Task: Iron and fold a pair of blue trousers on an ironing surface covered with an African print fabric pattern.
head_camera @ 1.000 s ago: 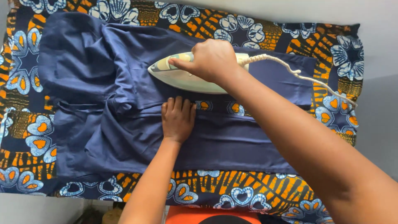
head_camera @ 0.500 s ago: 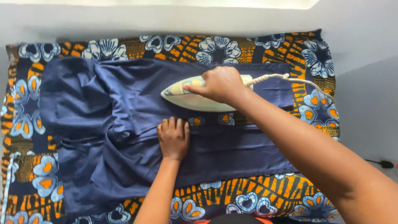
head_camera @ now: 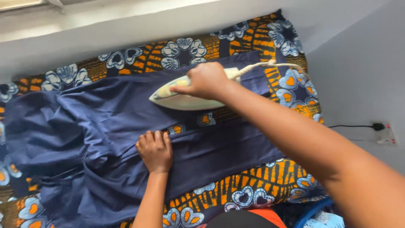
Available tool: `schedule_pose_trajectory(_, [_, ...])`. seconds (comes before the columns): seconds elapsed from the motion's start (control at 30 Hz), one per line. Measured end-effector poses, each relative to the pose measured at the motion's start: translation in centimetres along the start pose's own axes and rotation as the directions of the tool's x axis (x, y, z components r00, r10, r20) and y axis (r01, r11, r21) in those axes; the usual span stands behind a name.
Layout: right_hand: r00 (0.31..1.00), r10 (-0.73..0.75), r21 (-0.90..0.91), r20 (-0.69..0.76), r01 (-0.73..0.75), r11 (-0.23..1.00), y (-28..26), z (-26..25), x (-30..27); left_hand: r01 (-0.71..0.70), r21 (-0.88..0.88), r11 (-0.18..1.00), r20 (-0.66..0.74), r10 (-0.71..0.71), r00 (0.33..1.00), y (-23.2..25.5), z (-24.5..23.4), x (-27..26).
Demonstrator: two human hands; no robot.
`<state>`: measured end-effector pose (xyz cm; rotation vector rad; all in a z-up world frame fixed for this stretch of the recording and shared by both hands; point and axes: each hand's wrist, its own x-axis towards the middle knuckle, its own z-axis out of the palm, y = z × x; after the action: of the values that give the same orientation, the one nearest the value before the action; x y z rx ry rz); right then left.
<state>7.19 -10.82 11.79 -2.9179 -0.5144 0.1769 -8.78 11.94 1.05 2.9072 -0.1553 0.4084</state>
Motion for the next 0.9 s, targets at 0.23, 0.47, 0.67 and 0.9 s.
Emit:
schedule_pose_trajectory(0.23, [0.997, 0.003, -0.044, 0.078, 0.001, 0.999, 2.1, -0.7, -0.7, -0.008, -0.040, 0.999, 0.002, 0.008, 1.000, 0.0, -0.1, 0.1])
schedule_pose_trajectory(0.47, [0.996, -0.019, 0.044, -0.086, 0.023, 0.999, -5.1, 2.3, 1.7, -0.013, 0.027, 1.000, 0.032, 0.013, 0.999, -0.2, 0.8, -0.3])
schedule_pose_trajectory(0.67, [0.994, 0.018, 0.140, -0.105, -0.003, 0.990, -5.7, 2.6, 2.2, -0.033, 0.030, 0.999, -0.022, 0.034, 0.999, -0.2, 0.6, -0.3])
schedule_pose_trajectory(0.9, [1.000, 0.005, -0.033, 0.024, -0.004, 0.999, 2.1, -0.6, -1.0, -0.011, 0.018, 1.000, -0.006, 0.011, 1.000, -0.2, 0.4, 0.0])
